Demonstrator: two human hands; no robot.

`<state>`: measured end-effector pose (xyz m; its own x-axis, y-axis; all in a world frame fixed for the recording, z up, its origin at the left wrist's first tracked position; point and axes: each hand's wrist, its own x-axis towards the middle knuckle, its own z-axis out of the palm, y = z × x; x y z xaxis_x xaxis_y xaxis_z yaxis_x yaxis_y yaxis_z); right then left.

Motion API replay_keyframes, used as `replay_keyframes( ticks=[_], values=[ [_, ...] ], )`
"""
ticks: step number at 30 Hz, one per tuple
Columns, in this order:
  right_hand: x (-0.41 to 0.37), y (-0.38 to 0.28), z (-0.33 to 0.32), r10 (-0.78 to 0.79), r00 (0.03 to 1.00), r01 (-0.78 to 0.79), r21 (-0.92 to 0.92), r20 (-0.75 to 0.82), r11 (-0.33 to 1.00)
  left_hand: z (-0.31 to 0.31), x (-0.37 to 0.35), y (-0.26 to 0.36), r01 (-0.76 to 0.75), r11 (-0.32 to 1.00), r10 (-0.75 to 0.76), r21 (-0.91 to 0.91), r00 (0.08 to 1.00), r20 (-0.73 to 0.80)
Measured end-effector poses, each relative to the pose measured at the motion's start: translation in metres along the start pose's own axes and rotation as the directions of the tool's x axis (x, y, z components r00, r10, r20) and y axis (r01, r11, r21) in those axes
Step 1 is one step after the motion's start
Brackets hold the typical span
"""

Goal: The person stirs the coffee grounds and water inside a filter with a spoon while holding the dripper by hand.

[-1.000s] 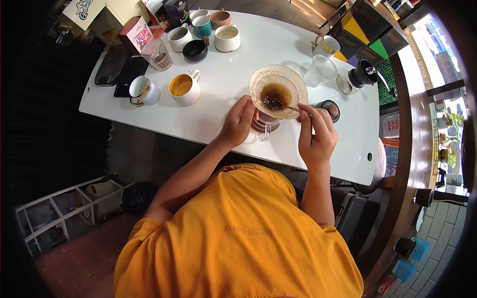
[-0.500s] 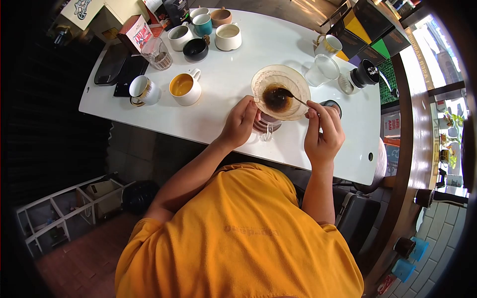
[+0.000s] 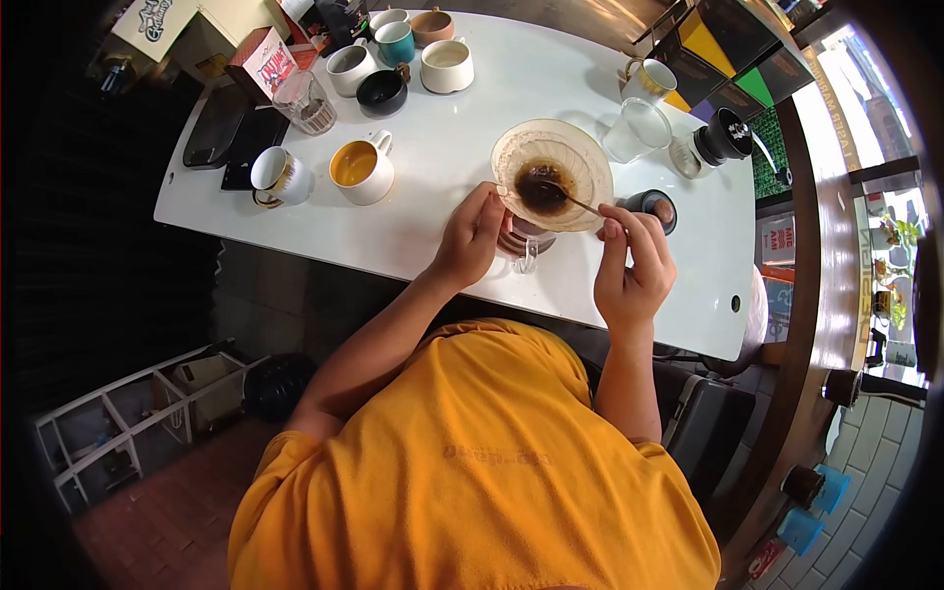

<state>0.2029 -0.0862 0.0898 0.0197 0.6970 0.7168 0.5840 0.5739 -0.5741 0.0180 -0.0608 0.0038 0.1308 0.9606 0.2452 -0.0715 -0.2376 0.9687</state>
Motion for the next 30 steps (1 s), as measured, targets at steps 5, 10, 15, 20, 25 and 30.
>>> replay_keyframes(
  ticks=[5, 10, 15, 20, 25, 30],
  values=[
    [-0.001, -0.009, -0.006, -0.021, 0.999, 0.022, 0.025, -0.035, 0.999, -0.002, 0.000, 0.001, -0.019, 0.999, 0.019, 0.029, 1.000, 0.010],
    [-0.002, -0.009, -0.002, -0.061, 0.998, 0.060, 0.033, 0.023, 0.998, -0.004, 0.000, 0.001, 0.012, 1.000, -0.013, 0.018, 0.998, 0.056],
    [-0.003, -0.007, 0.002, -0.082, 0.996, 0.082, -0.010, 0.048, 0.997, -0.005, -0.001, 0.000, 0.037, 0.999, -0.037, 0.014, 0.998, 0.052],
    [-0.003, 0.000, 0.006, -0.084, 0.995, 0.086, -0.039, 0.059, 0.996, -0.005, -0.001, -0.006, 0.031, 0.999, -0.030, -0.007, 0.998, 0.056],
    [0.002, 0.009, 0.011, -0.104, 0.994, 0.103, -0.014, -0.020, 0.995, -0.005, -0.002, -0.006, 0.015, 0.999, -0.013, -0.041, 0.999, 0.049],
    [0.007, 0.010, 0.003, 0.001, 0.999, 0.000, 0.030, -0.038, 1.000, -0.007, -0.003, -0.009, 0.031, 0.999, -0.030, -0.029, 0.998, 0.061]
  ],
)
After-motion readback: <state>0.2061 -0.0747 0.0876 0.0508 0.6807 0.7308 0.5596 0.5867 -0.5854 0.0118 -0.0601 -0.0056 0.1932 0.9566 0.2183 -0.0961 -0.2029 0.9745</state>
